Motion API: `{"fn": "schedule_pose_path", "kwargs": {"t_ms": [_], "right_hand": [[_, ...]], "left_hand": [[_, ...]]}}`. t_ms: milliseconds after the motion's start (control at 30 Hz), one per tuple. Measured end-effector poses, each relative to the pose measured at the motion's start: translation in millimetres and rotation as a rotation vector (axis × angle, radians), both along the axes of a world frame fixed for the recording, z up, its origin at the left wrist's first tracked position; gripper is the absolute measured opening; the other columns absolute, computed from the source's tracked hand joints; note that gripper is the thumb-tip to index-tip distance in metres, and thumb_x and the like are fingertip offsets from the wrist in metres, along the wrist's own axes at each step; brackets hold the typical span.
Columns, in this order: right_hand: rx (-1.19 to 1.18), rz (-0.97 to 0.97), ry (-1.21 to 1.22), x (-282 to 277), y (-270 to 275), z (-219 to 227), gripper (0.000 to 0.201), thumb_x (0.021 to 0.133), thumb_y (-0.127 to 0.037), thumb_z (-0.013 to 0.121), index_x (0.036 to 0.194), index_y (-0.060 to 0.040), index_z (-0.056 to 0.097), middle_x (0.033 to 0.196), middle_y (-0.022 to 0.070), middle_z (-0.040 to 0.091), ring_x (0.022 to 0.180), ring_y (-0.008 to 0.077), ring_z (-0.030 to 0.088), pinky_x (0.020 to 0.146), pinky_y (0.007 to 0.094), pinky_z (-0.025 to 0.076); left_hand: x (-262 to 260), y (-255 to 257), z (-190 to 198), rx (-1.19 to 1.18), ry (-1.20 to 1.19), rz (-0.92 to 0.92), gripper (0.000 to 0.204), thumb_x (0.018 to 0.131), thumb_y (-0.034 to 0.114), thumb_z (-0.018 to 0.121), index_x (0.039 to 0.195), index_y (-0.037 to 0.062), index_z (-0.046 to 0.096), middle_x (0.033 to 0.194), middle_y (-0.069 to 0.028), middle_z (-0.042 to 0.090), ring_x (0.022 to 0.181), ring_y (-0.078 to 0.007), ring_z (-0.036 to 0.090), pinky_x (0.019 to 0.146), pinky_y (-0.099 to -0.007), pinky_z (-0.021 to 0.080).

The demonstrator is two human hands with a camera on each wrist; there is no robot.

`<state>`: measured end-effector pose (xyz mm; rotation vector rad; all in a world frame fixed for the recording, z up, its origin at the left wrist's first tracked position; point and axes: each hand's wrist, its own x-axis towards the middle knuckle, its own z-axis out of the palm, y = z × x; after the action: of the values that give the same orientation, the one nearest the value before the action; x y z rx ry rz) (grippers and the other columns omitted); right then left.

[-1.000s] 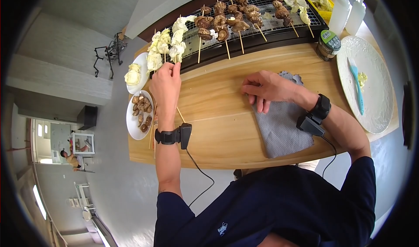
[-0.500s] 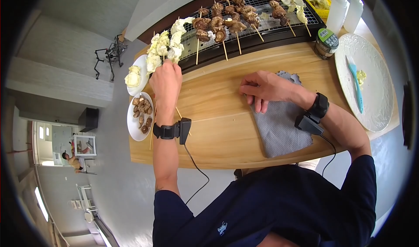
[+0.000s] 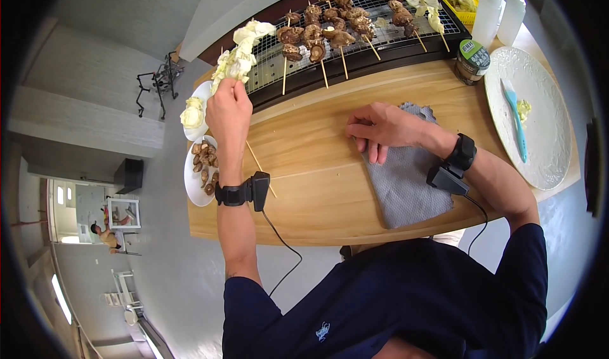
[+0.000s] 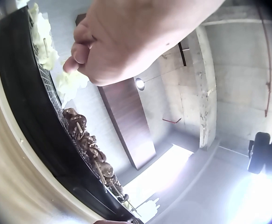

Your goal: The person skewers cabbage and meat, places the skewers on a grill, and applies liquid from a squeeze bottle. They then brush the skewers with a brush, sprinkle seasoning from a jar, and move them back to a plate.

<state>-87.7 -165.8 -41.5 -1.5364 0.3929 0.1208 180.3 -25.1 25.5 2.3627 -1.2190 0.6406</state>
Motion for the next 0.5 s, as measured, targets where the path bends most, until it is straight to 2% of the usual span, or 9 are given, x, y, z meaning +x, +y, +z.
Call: {"fn": "schedule_pose_path", "kwargs": {"t_ms": [67, 133, 167, 233, 267, 333, 467, 500], "right_hand": [[-0.004, 0.0, -0.001, -0.4, -0.5, -0.7, 0.027, 0.106, -0.022, 0.052, 0.11, 0.0033, 0.061, 0.083, 0.0068, 0.066, 0.062, 0.0141, 0.07, 0.052, 0.0259, 0.059], [0.006, -0.007, -0.003, 0.1, -0.4, -2.8, 0.027, 0.106, -0.022, 0.052, 0.109, 0.0034, 0.061, 0.083, 0.0068, 0.066, 0.062, 0.0141, 0.07, 0.052, 0.026, 0.059], [0.005, -0.005, -0.002, 0.1, -0.2, -2.2, 0.027, 0.106, -0.022, 0.052, 0.109, 0.0034, 0.061, 0.083, 0.0068, 0.066, 0.062, 0.0141, 0.07, 0.052, 0.026, 0.059], [0.014, 0.0, 0.001, -0.3, 0.0, 0.4, 0.027, 0.106, -0.022, 0.052, 0.109, 0.0035, 0.061, 0.083, 0.0069, 0.066, 0.062, 0.0141, 0.07, 0.052, 0.0261, 0.059], [0.014, 0.002, 0.002, -0.2, 0.2, 0.6, 0.027, 0.106, -0.022, 0.052, 0.109, 0.0035, 0.061, 0.083, 0.0069, 0.066, 0.062, 0.0141, 0.07, 0.052, 0.0261, 0.059], [-0.004, 0.006, 0.001, -0.1, -0.4, 0.9, 0.028, 0.107, -0.02, 0.05, 0.109, 0.006, 0.059, 0.082, 0.0092, 0.066, 0.065, 0.0183, 0.072, 0.053, 0.0285, 0.061], [-0.004, 0.004, -0.004, -1.1, -0.5, 1.4, 0.027, 0.107, -0.02, 0.05, 0.108, 0.0057, 0.059, 0.082, 0.009, 0.066, 0.065, 0.0182, 0.072, 0.053, 0.0284, 0.061], [-0.006, 0.005, -0.003, -1.0, -0.3, 1.9, 0.027, 0.107, -0.02, 0.05, 0.108, 0.0058, 0.059, 0.082, 0.009, 0.066, 0.065, 0.0182, 0.072, 0.053, 0.0284, 0.061]], "left_hand": [[4.2, -0.2, 1.5, -0.039, 0.036, -0.007, 0.021, 0.096, 0.021, 0.058, 0.09, 0.0054, 0.07, 0.072, -0.0199, 0.068, 0.07, -0.0421, 0.067, 0.065, -0.0492, 0.051], [8.6, 0.1, 2.8, -0.093, 0.148, 0.014, 0.021, 0.096, 0.021, 0.059, 0.091, 0.0038, 0.069, 0.068, -0.0154, 0.068, 0.063, -0.034, 0.067, 0.061, -0.0428, 0.05], [6.3, 0.4, 4.9, -0.094, 0.148, 0.016, 0.021, 0.096, 0.021, 0.059, 0.091, 0.0038, 0.069, 0.068, -0.0154, 0.068, 0.063, -0.034, 0.067, 0.061, -0.0428, 0.05], [-0.4, 1.0, 10.7, -0.243, 0.323, -0.055, 0.023, 0.098, 0.021, 0.059, 0.091, 0.0011, 0.068, 0.065, -0.0095, 0.068, 0.056, -0.0204, 0.064, 0.058, -0.036, 0.048], [0.8, 1.8, 10.7, -0.243, 0.324, -0.053, 0.023, 0.098, 0.021, 0.059, 0.091, 0.0011, 0.068, 0.065, -0.0095, 0.068, 0.056, -0.0204, 0.064, 0.058, -0.036, 0.048], [5.2, 2.4, 11.8, -0.302, 0.402, -0.092, 0.025, 0.099, 0.02, 0.059, 0.09, -0.0016, 0.067, 0.064, -0.0048, 0.068, 0.053, -0.0104, 0.059, 0.054, -0.0309, 0.044], [5.5, 6.2, 12.4, -0.29, 0.537, -0.125, 0.026, 0.101, 0.02, 0.058, 0.092, -0.0024, 0.067, 0.064, -0.0044, 0.067, 0.05, -0.0075, 0.054, 0.049, -0.0259, 0.04], [6.5, 7.0, 10.0, -0.322, 0.677, -0.195, 0.026, 0.102, 0.02, 0.058, 0.094, -0.0022, 0.067, 0.065, -0.0039, 0.066, 0.049, -0.0067, 0.052, 0.047, -0.0235, 0.037]]}}
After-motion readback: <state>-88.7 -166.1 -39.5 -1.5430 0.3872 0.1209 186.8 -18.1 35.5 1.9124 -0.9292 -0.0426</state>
